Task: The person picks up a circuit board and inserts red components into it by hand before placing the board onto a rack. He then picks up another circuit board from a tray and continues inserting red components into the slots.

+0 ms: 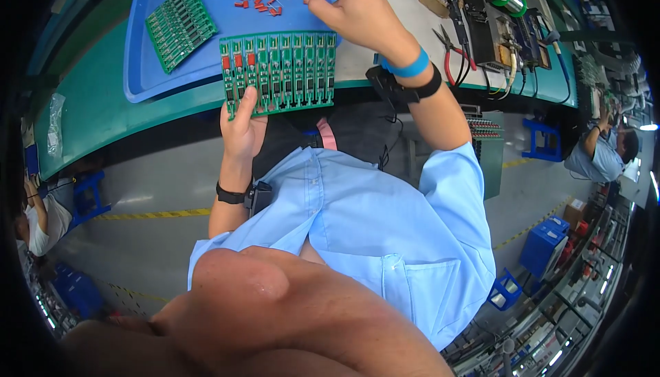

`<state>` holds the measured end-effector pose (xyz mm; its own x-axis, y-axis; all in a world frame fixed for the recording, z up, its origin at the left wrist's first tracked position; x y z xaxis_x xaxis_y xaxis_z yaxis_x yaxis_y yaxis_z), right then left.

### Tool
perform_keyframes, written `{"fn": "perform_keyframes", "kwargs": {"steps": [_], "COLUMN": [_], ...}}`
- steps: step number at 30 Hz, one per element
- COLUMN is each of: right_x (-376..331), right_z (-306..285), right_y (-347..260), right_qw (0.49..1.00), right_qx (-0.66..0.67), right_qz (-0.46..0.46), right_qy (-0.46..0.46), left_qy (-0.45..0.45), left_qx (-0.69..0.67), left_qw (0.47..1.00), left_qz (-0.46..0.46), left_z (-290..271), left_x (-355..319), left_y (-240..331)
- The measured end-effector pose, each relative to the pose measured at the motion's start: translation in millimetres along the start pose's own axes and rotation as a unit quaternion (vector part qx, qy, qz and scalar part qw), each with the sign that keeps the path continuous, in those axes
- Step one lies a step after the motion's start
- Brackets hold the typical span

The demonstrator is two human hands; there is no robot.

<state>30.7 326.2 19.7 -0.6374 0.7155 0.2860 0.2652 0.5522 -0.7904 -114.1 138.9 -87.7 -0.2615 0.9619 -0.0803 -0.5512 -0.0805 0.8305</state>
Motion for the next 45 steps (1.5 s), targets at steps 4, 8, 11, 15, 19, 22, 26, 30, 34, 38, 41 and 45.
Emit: {"fn": "perform_keyframes", "kwargs": {"steps": [4, 8, 11, 15, 19, 22, 26, 30, 34, 38, 41, 45], "right_x": [-27.5, -38.9, -41.3, -41.6, -45.5, -44.4, -43.4, -43.6, -45.1, -45.1, -44.0, -41.2], "right_z": [7.9, 18.2, 24.3, 30.6, 35.9, 38.0, 39.6, 40.5, 40.6, 39.9, 38.7, 35.7], "right_y": [-6.5, -4.2, -4.1, -1.3, -0.5, -3.3, -4.1, -4.8, -6.0, -6.4, -7.4, -10.0], "right_qw": [0.971, 0.97, 0.975, 0.974, 0.98, 0.983, 0.983, 0.983, 0.985, 0.986, 0.986, 0.986], "right_qx": [0.233, 0.234, 0.17, 0.172, 0.183, 0.146, 0.116, 0.102, 0.093, 0.09, 0.088, 0.076], "right_qz": [-0.031, -0.059, -0.132, -0.133, -0.067, -0.102, -0.139, -0.153, -0.146, -0.139, -0.14, -0.147], "right_qy": [0.032, -0.019, -0.05, -0.059, -0.035, -0.035, -0.033, -0.026, -0.019, -0.009, -0.007, -0.018], "left_qy": [-0.005, -0.005, -0.002, 0.005, 0.013, 0.011, 0.01, 0.0, -0.006, -0.02, -0.028, -0.032], "left_qx": [0.013, 0.039, 0.054, 0.066, 0.068, 0.065, 0.077, 0.085, 0.081, 0.089, 0.093, 0.131], "left_qw": [1.0, 0.999, 0.998, 0.998, 0.997, 0.998, 0.997, 0.996, 0.997, 0.995, 0.995, 0.99], "left_qz": [-0.015, -0.017, -0.021, -0.023, -0.017, -0.016, -0.007, -0.007, 0.005, 0.03, 0.03, 0.036], "left_z": [7.7, 8.8, 4.9, 2.0, 2.3, 1.8, 0.5, -2.4, -1.2, -0.8, -2.6, -6.0], "left_x": [14.5, 21.4, 21.0, 18.1, 18.5, 18.1, 18.3, 18.3, 18.1, 18.0, 17.6, 18.0], "left_y": [-6.1, -9.4, -12.7, -15.7, -16.7, -17.7, -18.3, -20.5, -19.9, -19.2, -19.8, -21.2]}}
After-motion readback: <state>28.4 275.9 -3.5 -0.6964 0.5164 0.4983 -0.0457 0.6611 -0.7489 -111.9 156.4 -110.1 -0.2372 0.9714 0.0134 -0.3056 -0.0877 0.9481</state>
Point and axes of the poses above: each hand's wrist, its own x-axis towards the middle knuckle, its own z-axis out of the palm, y = z × x, the point moved 2 cm from there along x, towards the middle knuckle, and after that the axes turned 14 degrees about x, right-handed, at the moved point
